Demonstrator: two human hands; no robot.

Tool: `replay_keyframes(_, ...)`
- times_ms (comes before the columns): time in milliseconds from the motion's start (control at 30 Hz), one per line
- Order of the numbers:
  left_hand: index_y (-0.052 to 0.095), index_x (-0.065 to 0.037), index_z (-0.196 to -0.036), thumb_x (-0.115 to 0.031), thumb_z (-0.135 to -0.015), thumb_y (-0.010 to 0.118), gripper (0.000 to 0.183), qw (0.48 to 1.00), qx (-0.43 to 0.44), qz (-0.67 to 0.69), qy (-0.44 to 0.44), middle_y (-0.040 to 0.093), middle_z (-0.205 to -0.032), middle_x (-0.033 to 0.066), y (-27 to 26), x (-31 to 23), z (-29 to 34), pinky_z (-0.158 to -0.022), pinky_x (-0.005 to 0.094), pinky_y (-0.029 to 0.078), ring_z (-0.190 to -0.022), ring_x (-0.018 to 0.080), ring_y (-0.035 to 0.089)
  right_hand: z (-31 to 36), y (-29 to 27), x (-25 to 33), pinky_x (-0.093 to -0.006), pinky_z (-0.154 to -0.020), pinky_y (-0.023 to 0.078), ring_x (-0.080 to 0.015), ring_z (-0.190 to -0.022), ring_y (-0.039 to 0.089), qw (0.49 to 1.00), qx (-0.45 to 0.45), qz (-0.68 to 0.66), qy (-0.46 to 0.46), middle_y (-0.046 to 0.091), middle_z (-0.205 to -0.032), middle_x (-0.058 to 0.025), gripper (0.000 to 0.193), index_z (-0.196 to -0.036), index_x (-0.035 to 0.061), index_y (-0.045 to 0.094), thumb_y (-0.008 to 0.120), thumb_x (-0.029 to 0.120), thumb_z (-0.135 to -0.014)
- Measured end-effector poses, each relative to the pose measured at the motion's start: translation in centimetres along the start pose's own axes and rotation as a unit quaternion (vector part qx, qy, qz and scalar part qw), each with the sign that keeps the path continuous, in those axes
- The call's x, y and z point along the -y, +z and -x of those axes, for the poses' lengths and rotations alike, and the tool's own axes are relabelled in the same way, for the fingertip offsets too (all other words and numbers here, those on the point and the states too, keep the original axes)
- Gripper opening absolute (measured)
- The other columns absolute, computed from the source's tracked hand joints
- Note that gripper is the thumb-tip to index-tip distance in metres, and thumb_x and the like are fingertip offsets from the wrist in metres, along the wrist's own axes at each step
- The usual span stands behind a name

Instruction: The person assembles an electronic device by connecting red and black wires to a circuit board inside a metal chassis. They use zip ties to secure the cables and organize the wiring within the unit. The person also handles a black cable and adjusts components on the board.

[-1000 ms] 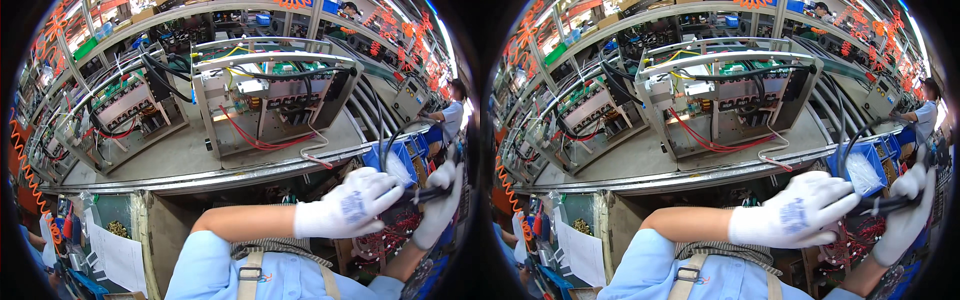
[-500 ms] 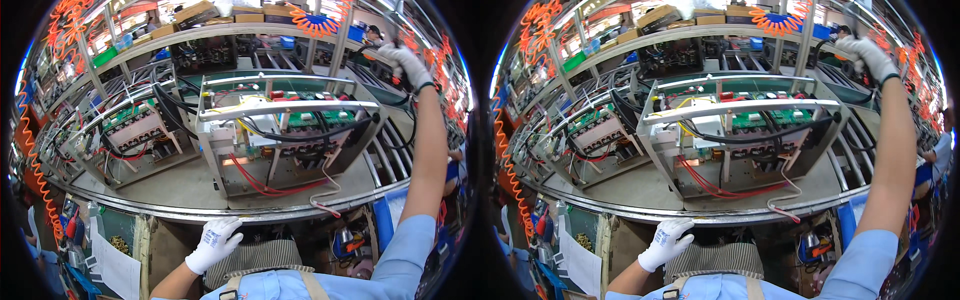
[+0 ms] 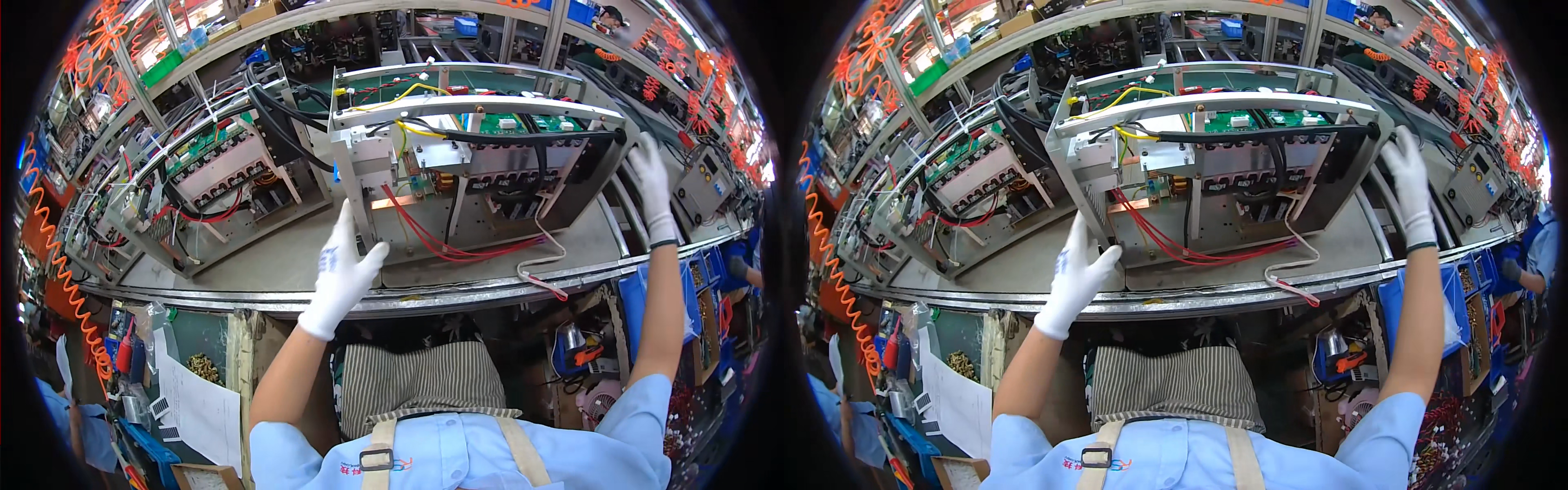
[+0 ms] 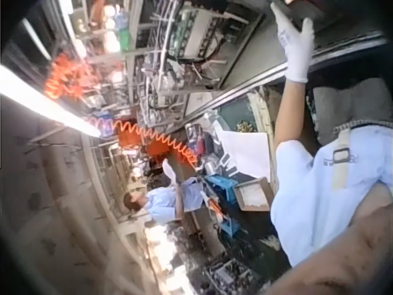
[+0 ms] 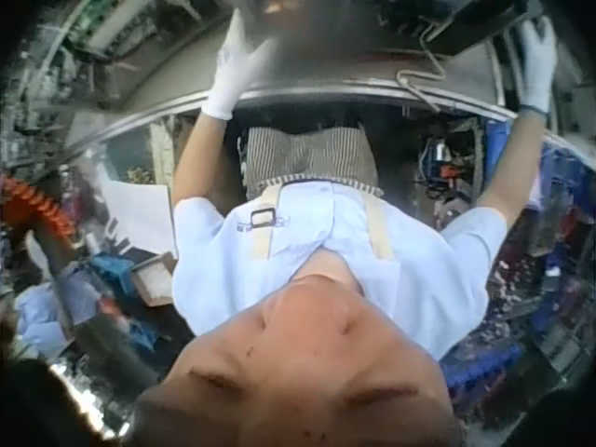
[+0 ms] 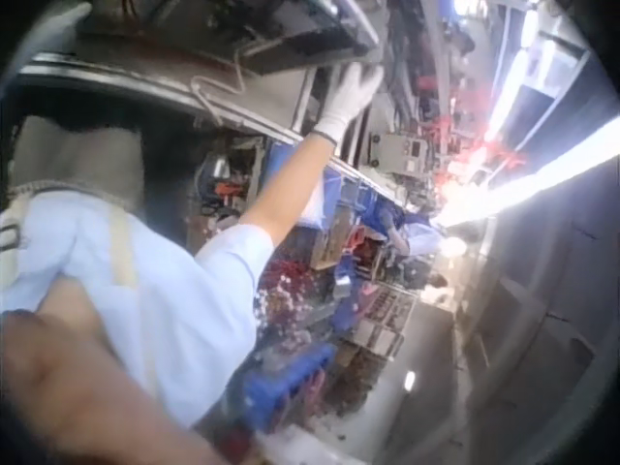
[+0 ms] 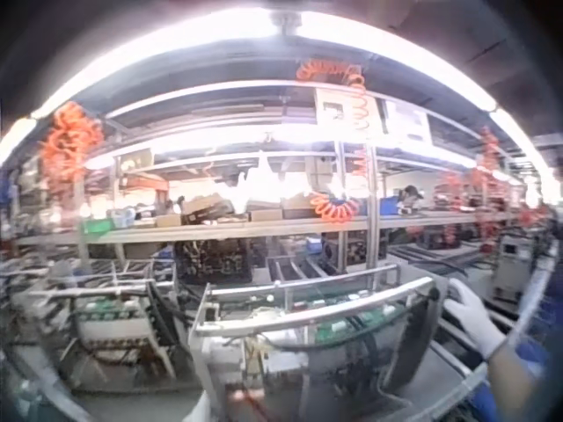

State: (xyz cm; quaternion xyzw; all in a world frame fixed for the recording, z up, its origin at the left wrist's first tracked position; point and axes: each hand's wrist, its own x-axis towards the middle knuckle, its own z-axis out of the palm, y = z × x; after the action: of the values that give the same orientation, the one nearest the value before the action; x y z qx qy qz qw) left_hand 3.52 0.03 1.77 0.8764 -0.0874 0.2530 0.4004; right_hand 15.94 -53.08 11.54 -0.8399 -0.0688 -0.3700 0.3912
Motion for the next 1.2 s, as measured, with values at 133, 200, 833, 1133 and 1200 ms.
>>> replay_keyframes(133,0.042,-0.003,-0.134,-0.019,-0.085,0.063,0.056,0.997,-0.014,-0.039,-0.068,0.066,-0.109,0.0222,2.0,1.6,-1.6,-0.085,0.0433,0.049,-0.099,0.0388,0.065,1.3,2.7,0.1,-0.0345,-0.109,0.034,-0.0273,-0.129,0.047,0.994,-0.082,0.072,-0.024,0.051,-0.136,-0.0191,0.061,-0.141,-0.0001,0.043,0.063,0.007,-0.084)
replay_keyframes(200,0.031,0.001,-0.143,-0.019,-0.084,0.062,0.07,0.993,0.013,-0.065,-0.098,0.061,-0.117,0.0278,2.2,1.0,-1.6,-0.086,0.0449,0.05,-0.097,0.0413,0.064,0.7,3.3,-0.6,-0.0349,-0.098,0.044,-0.0274,-0.113,0.057,0.987,-0.121,0.101,0.028,0.059,-0.125,-0.018,0.056,-0.136,0.0004,0.046,0.061,0.006,-0.083)
replay_keyframes(833,0.045,-0.004,-0.133,-0.015,-0.086,0.057,0.049,0.989,0.015,-0.02,-0.148,0.068,-0.082,0.0188,0.6,2.7,-1.7,-0.068,0.0413,0.052,-0.071,0.0336,0.067,9.9,7.0,1.6,-0.0428,-0.076,0.051,-0.0364,-0.086,0.067,0.987,0.004,0.117,0.108,0.069,-0.09,-0.021,0.032,-0.107,0.0047,0.068,0.058,0.015,-0.078)
replay_keyframes(1133,0.042,0.003,-0.135,-0.005,-0.088,0.062,0.052,0.971,-0.191,0.144,0.012,0.05,-0.128,0.0138,3.6,-2.7,2.9,-0.103,0.0364,0.042,-0.12,0.0214,0.052,12.0,6.3,0.5,-0.0448,-0.07,0.049,-0.036,-0.078,0.066,0.988,-0.019,0.111,0.104,0.066,-0.08,-0.0228,0.028,-0.106,-0.0008,0.062,0.057,0.017,-0.084)
replay_keyframes(1200,0.041,0.004,-0.135,-0.013,-0.09,0.065,0.054,0.961,-0.161,0.201,-0.096,0.047,-0.134,0.016,5.4,-3.1,2.4,-0.103,0.0342,0.041,-0.119,0.022,0.052,11.8,6.4,1.4,-0.0455,-0.071,0.049,-0.0379,-0.079,0.065,0.985,0.011,0.11,0.131,0.065,-0.081,-0.0236,0.029,-0.106,-0.0006,0.062,0.057,0.018,-0.084)
